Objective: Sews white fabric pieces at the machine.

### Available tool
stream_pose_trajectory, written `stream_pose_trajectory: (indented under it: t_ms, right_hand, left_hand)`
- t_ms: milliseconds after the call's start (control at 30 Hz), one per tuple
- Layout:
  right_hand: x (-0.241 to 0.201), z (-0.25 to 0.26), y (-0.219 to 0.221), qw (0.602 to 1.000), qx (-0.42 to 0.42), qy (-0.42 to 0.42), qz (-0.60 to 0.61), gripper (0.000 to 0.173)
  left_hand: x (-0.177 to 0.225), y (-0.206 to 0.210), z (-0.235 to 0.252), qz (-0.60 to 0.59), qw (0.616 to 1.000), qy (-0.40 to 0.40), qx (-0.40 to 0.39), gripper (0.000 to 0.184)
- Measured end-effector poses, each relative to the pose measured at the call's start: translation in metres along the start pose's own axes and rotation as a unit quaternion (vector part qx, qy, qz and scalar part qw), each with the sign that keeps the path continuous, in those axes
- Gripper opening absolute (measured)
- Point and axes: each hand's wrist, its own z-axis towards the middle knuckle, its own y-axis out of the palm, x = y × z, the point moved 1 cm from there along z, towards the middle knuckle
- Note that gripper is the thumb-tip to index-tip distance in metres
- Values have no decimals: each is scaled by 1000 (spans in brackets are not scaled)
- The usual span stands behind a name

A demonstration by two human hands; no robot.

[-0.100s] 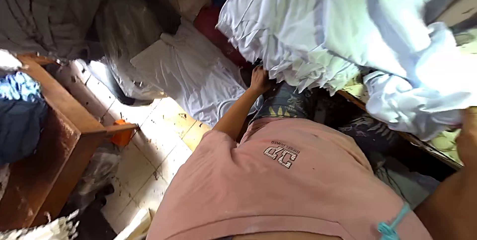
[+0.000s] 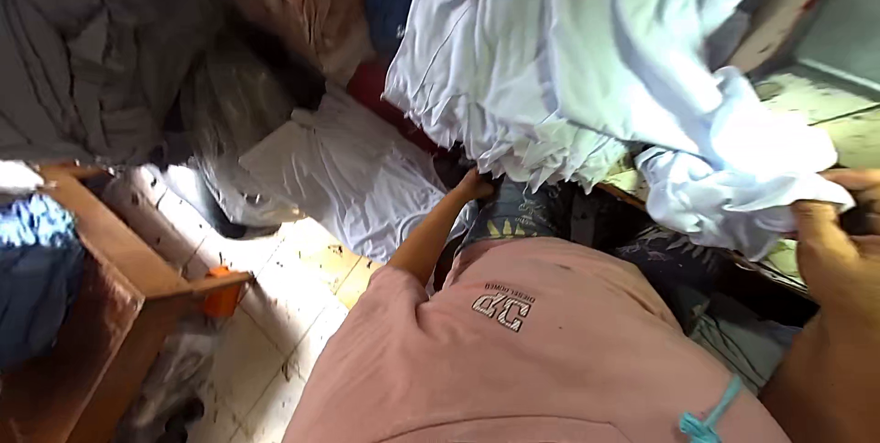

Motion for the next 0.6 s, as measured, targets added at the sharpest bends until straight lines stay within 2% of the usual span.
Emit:
stream_pose_trajectory:
  t_ms: [67,100,133,200,233,267,300,367,400,433,500,533,600]
  right_hand:
    - [-10,-1,0,1000,5,-3,4,36]
    - [-13,-2,0,1000,9,-6,7,35]
    - [-16,-3,0,1000,15,-11,7,34]
    - [-20,-7,1,999,28,-18,2,31]
    - [-21,-9,1,999,38,-22,-2,30]
    - [-20,-10,0,998,53,-27,-7,29]
    - [-19,-12,-1,997,69,-31,-10,29]
    - [-16,-17,-3,996,84,-30,-4,27]
    - [-16,-19,-4,996,87,-30,0,25]
    - [-17,-19,-4,995,90,-30,0,24]
    - [-20,-19,-7,995,96,-36,-8,23]
    - [-22,-18,-9,994,100,-42,-14,23]
    - [-28,-15,-13,993,105,-55,-25,22]
  left_hand:
    - [45,-8,-15,-136,981,-135,28,39]
    - [66,-10,-18,-138,967,-213,35,41]
    - [80,-6,-19,-97,963,-250,6,43]
    - [54,22,-27,-4,992,-108,-58,53]
    - [52,26,-35,31,991,-53,-115,66]
    - [68,18,-46,83,980,-15,-178,78]
    - [93,2,-60,132,963,41,-231,76]
    - [144,-32,-91,155,930,171,-285,45]
    - [168,-46,-104,177,923,219,-263,38]
    - [189,-58,-114,215,918,262,-205,36]
    - [216,-66,-117,229,899,370,-44,30]
    - [227,-63,-113,193,887,419,12,27]
    - [255,-41,-104,98,861,498,33,26]
